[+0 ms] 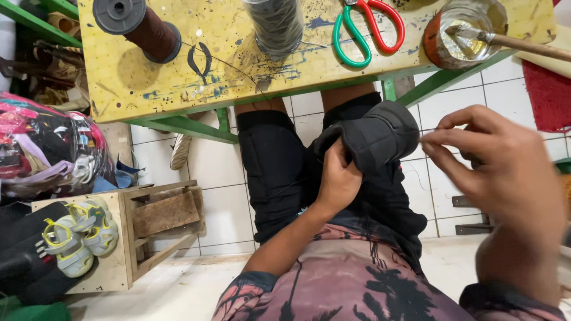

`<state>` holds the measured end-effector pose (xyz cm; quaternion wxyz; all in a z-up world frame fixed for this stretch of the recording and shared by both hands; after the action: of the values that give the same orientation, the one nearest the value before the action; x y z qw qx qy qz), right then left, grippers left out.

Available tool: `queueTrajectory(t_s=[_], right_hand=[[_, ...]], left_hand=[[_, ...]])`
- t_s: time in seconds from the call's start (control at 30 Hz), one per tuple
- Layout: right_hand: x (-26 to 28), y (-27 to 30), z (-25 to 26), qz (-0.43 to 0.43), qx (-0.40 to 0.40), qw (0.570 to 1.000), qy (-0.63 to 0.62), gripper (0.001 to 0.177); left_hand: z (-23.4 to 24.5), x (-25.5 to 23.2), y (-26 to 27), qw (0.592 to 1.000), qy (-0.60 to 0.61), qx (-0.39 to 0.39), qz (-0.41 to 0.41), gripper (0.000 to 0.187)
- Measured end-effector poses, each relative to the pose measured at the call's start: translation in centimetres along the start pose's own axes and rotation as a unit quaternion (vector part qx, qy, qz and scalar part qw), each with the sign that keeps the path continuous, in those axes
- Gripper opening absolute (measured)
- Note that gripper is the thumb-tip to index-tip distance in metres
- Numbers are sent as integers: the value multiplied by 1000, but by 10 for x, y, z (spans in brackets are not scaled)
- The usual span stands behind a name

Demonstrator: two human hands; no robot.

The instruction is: The person is sewing a black shoe using a needle and thread. They repeatedly insert the needle into the shoe's upper and pull the thread through to secure the material.

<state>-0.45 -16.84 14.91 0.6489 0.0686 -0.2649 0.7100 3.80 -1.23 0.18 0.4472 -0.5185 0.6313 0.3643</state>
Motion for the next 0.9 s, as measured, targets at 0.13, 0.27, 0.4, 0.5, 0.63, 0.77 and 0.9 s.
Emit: queueTrajectory(t_s=[0.13, 0.27, 0.4, 0.5, 0.63, 0.77, 0.9], right_hand=[[9, 16, -25, 18, -121, 987, 105, 18], [8, 17, -41, 0, -159, 987, 25, 19], [3, 18, -54, 63, -201, 977, 20, 23], [-4, 25, -72, 81, -239, 961, 113, 13], [-12, 23, -61, -23, -149, 988, -35, 7], [-53, 51, -58, -166, -11, 889, -427, 39], [-127, 95, -82, -186, 63, 858, -476, 31]], left_hand=[[-2, 3, 7, 1000, -8, -19, -10, 34], [3, 14, 10, 999, -15, -28, -21, 33], [7, 29, 7, 999, -22, -19, -14, 33], [6, 30, 8, 1000, -21, 10, -6, 32], [3, 22, 4, 998, -52, 28, -28, 37], [17, 39, -2, 999, -43, -3, -5, 27], [30, 46, -6, 999, 5, 28, -21, 39]])
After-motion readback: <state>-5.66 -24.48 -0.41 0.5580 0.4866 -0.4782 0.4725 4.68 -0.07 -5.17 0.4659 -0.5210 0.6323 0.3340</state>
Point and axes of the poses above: each hand's wrist, its own y-axis away from the middle knuckle, its own z-axis out of the back of the hand, x = y × z, the point moved 4 cm from there along -y, towards the middle knuckle, and after that the axes turned 7 degrees about -x, right-handed, at the moved point
